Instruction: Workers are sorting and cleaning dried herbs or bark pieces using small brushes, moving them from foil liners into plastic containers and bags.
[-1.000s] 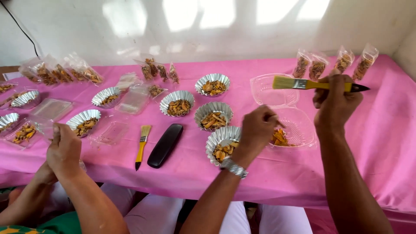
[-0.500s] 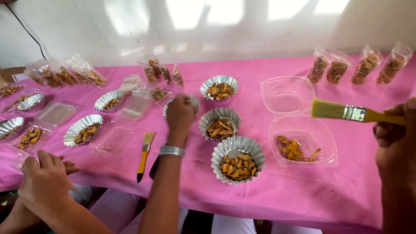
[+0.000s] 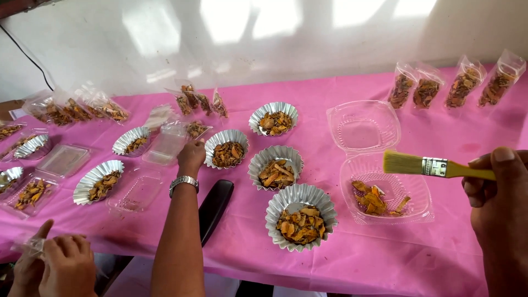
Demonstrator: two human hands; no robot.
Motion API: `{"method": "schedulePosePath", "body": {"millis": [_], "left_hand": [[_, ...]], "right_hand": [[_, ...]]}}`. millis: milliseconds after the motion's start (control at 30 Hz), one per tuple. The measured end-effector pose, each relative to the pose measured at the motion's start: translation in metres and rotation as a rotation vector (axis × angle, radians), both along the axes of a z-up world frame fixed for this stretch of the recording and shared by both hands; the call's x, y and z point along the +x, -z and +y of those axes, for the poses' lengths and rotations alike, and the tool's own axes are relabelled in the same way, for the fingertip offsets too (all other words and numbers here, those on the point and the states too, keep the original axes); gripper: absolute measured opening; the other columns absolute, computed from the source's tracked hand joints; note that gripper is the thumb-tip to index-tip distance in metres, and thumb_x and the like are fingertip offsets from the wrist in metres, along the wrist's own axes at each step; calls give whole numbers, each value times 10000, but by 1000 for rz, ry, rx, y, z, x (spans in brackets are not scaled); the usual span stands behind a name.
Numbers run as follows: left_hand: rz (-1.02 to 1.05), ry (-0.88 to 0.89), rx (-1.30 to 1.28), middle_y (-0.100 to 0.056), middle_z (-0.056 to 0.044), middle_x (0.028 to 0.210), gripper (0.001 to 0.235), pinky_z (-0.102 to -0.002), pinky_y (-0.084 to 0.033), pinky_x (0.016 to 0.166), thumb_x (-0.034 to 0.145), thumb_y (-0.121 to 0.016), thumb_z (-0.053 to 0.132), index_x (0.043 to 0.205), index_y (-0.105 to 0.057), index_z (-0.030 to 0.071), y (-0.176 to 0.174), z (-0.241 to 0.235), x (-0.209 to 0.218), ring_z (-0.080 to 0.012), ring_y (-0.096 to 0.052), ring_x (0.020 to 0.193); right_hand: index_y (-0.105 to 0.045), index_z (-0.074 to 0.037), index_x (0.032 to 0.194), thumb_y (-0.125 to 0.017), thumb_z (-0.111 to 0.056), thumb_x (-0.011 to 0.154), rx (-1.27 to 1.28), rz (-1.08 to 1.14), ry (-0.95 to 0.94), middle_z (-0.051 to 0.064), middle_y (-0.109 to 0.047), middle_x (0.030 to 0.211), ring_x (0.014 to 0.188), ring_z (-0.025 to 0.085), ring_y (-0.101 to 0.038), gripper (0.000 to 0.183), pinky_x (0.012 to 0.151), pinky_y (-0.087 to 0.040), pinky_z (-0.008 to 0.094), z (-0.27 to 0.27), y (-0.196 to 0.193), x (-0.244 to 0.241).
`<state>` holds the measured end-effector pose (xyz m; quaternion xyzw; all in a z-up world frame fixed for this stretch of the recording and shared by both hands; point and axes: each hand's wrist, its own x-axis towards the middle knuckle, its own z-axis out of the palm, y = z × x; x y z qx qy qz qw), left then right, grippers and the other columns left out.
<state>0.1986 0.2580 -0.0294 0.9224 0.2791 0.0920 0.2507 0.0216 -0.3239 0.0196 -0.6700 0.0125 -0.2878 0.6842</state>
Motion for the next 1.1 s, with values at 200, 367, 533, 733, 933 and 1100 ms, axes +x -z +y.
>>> {"method": "schedulePosePath", "body": {"millis": [200,367,533,733,933,1100], "left_hand": [[38,-4,-2,-643,-247,1345,723,-591,-323,1024,1064,-147,463,1243,-677,6,51,52,60,-434,-546,1296],[-13,-78,-158,-651,-263,1300,651,-587,-387,999,1039,-222,461,1209,-674,23,16,25,36,-445,-583,1201],[-276,-285,-677,-558,10,724,277,-302,-293,457,987,-530,322,949,-707,113,0,4,24,-133,-432,551],[-265,-66,-54,-773,-125,1096,325,-484,-601,763,839,-550,36,1046,-794,91,8,18,18,-358,-717,1016],[-341,297,744,-713,-142,1064,257,-400,-529,875,897,-623,-106,1075,-752,28,7,38,26,-313,-570,1041],[20,382,1082,-564,-46,1462,771,-619,-235,1193,704,-837,116,1405,-549,258,7,58,48,-380,-343,1488]], "right_hand": [[-522,-73,1012,-439,-294,1189,0,64,25,88,-509,819,658,126,-479,295,569,-280,239,9,-3,-7],[-550,-74,1007,-470,-271,1220,9,52,32,84,-540,837,653,126,-486,302,567,-308,223,8,3,-5],[-565,-43,973,-492,-266,1243,-11,27,1,123,-497,727,607,141,-431,358,566,-287,231,12,-2,-8],[-570,-22,999,-505,-278,1239,0,32,-2,123,-502,782,671,163,-460,357,587,-313,249,11,5,-9],[-552,-8,1005,-443,-223,1222,-15,44,7,127,-493,785,628,185,-452,325,541,-273,272,-2,29,5],[-518,12,954,-415,-366,1227,-81,6,-33,130,-327,562,497,189,-299,478,469,-179,310,-13,56,17]]}}
